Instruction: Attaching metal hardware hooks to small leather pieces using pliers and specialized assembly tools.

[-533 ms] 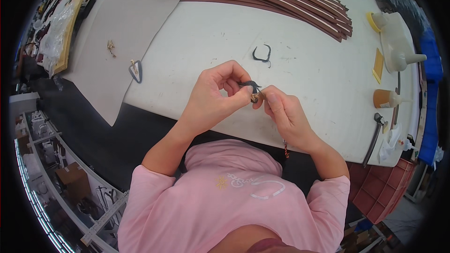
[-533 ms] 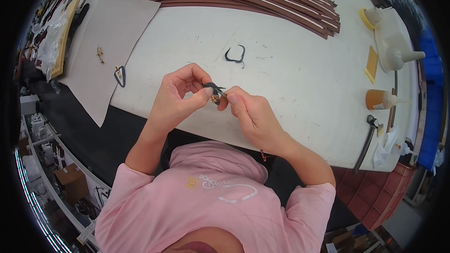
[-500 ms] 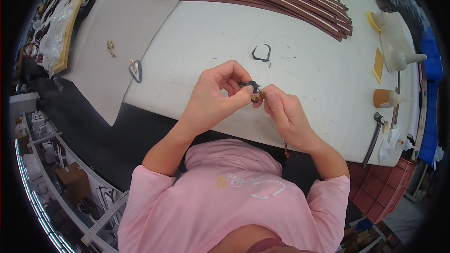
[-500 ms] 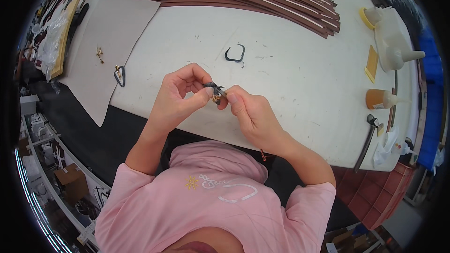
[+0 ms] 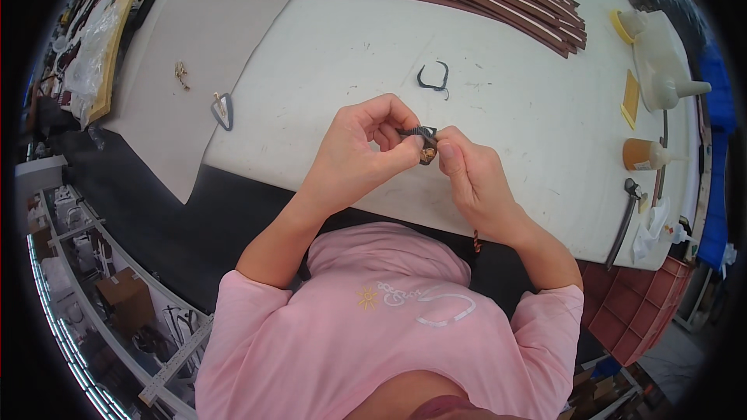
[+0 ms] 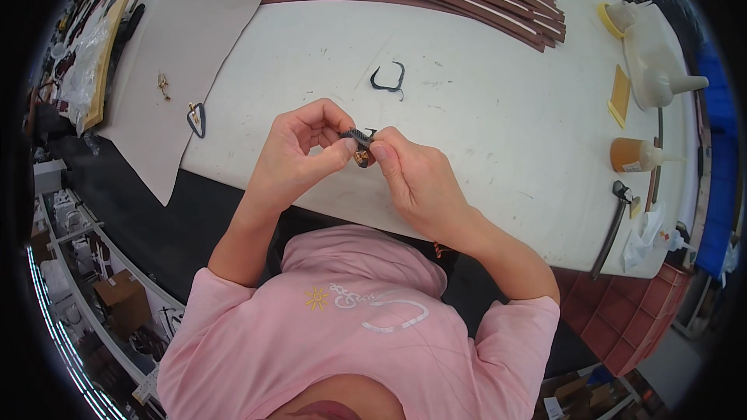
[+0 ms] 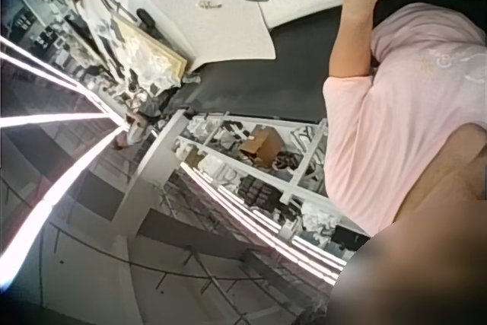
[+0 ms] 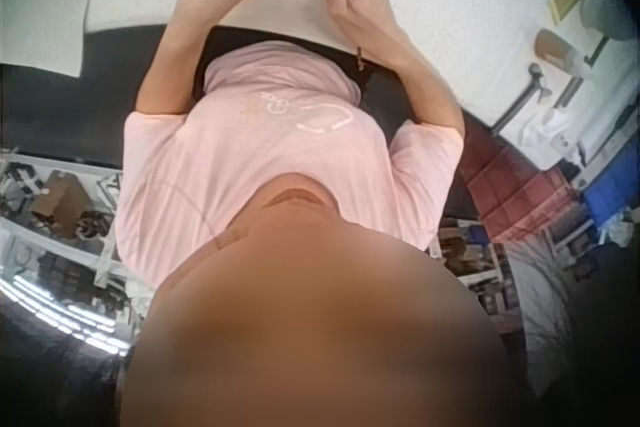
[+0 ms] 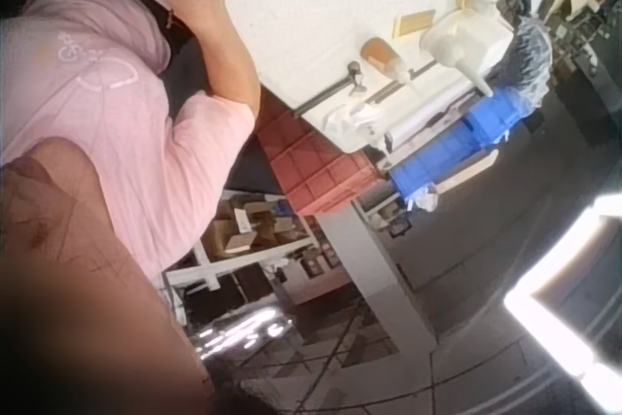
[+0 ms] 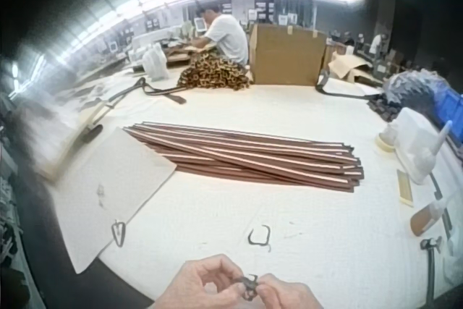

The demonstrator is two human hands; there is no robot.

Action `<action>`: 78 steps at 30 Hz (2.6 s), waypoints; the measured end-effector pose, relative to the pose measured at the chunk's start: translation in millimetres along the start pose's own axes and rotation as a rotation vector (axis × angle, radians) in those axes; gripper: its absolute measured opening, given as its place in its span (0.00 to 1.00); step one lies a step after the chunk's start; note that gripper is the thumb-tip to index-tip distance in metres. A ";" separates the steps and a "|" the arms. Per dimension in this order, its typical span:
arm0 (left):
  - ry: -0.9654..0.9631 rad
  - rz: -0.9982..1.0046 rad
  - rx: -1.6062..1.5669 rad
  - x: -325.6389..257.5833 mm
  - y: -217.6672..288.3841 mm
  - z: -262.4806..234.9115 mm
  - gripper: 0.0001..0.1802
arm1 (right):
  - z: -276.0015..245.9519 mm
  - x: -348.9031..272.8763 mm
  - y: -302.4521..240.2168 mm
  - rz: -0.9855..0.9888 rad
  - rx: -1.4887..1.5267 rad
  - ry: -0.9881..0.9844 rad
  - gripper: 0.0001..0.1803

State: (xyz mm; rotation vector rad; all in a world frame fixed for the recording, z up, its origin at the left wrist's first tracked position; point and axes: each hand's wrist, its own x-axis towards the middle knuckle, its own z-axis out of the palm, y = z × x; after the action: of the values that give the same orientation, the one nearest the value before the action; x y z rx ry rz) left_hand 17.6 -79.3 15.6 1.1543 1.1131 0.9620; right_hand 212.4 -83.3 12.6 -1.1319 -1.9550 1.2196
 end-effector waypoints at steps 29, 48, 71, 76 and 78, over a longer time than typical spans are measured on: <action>-0.199 -0.072 0.164 3.8 -2.0 -19.5 0.07 | -11.3 1.0 -3.4 0.206 0.072 -0.205 0.15; -0.359 -0.022 0.648 6.2 29.1 -27.9 0.08 | -7.9 -0.5 -1.6 0.177 -0.034 -0.243 0.16; 0.075 0.196 0.204 28.0 23.2 -13.0 0.05 | -39.8 4.5 5.4 0.273 0.562 0.092 0.06; -0.062 -0.292 -0.554 15.3 -4.1 14.3 0.11 | -39.1 6.0 12.9 0.205 0.636 0.171 0.04; -0.061 -0.235 -0.567 15.1 -8.7 23.0 0.10 | -37.5 6.4 10.3 0.248 0.561 0.166 0.05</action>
State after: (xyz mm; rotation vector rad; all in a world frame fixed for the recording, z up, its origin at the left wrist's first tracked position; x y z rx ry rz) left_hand 43.3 -70.5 5.7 0.5747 0.8264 0.9646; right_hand 243.0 -59.4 19.4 -1.1431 -1.2550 1.6117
